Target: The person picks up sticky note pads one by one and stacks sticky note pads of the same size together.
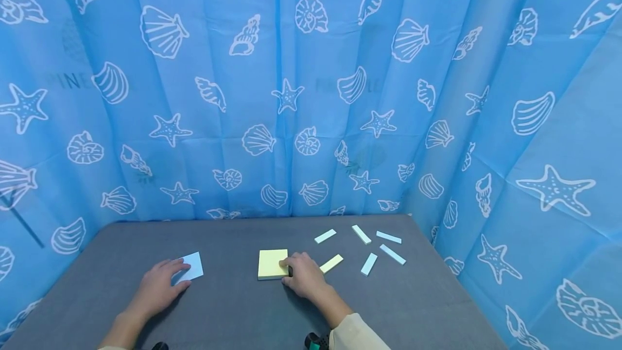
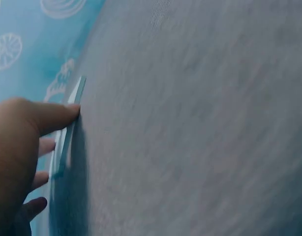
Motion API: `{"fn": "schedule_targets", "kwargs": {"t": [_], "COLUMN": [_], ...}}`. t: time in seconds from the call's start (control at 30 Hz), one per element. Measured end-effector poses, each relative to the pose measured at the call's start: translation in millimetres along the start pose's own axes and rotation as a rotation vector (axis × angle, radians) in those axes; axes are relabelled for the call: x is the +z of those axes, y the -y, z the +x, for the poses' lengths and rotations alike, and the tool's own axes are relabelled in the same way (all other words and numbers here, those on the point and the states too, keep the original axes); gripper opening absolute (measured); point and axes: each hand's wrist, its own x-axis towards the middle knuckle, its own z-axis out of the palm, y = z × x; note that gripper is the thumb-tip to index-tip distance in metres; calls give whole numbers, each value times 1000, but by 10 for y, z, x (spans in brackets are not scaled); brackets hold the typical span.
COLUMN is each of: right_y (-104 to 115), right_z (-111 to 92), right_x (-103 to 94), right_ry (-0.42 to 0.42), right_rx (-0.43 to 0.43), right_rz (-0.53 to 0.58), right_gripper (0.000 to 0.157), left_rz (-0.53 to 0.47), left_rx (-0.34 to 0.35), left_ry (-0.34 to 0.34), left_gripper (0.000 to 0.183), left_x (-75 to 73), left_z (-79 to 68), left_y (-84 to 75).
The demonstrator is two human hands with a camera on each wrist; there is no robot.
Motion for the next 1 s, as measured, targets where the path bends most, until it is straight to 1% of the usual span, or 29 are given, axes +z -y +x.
{"fn": "schedule_targets", "kwargs": {"t": [0.1,0.17,0.27,0.5,0.6,0.77,1.0], "right_y": [-2,-10,-17,-29,-24,-14,-21], "right_z": [3,5,12,23,23,23,10], "right_x": [0,-1,1,17,19,18,8], "right_ry": [2,3,8,7,8,23,19], "right_rx": [-2,-3,1,12,10,23,28], "right_rz": [5,10,17,17,13,9,14], "right_gripper": [35,36,36,36,36,37,37], "left_rz": [-34,-45,-35,88,106,77,21], "left_rx": [-10,-14,-17,-41,-42,-43,-73], "left_ry": [8,16,12,-23,-32,-32,-22], "left_gripper": [43,44,44,44,44,49,61], "left_x": [-7,-18,-30,-20,-28,-27,-20], "left_z": [14,18,27,63,72,71,74], "left_y": [65,80,77,41,24,33,77]}}
